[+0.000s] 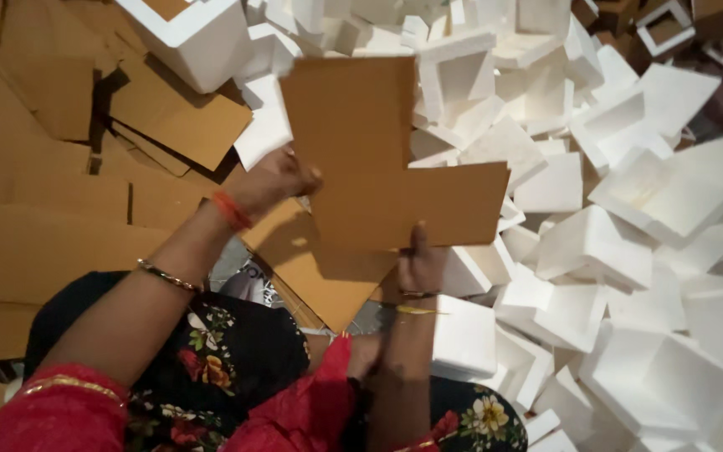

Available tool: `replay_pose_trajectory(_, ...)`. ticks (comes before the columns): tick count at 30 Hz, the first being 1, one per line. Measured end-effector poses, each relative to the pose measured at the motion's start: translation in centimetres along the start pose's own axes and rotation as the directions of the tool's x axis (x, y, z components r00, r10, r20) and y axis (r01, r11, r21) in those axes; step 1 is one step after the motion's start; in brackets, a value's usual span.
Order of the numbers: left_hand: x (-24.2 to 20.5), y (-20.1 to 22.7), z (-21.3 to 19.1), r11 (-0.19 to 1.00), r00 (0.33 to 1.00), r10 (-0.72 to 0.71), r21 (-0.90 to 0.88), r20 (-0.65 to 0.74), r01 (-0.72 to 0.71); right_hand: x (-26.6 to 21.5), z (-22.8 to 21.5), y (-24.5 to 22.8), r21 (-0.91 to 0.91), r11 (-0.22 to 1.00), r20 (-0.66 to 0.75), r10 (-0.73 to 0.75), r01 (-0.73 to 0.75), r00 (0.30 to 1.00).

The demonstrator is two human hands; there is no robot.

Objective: The person assembles small boxes by folding brown cardboard pieces and inserting white styrofoam inserts. They use a tape dispenser to secure the cardboard flaps and repeatedly handle the components to construct the boxes.

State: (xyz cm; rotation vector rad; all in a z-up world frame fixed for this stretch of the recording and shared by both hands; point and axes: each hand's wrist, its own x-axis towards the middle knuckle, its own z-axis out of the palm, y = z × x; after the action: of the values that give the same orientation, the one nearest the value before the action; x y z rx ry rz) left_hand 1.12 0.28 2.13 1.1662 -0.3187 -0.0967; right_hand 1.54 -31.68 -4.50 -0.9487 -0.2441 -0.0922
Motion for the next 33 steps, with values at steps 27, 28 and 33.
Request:
replay_pose_trajectory(27,-2.0,4.6,-2.5,0.175,0.821,0.236,0.808,0.520,-0.562,-0.7,3.7,-5.8,-0.804,0.594,0.248,0.273,0.040,0.929)
replay_pose_trajectory(28,-2.6,4.3,-1.0,0.167,0.801,0.214,0.787,0.559,-0.594,-1.3,2.9,-4.4,-0.749,0.655,0.234,0.403,-0.100,0.885)
replay_pose_trajectory(33,-1.4,1.0,-0.7,0.123,0.840,0.316,0.859,0.441,-0.498,-3.7,0.3,0.9,-0.311,0.778,0.294,0.625,-0.546,0.724)
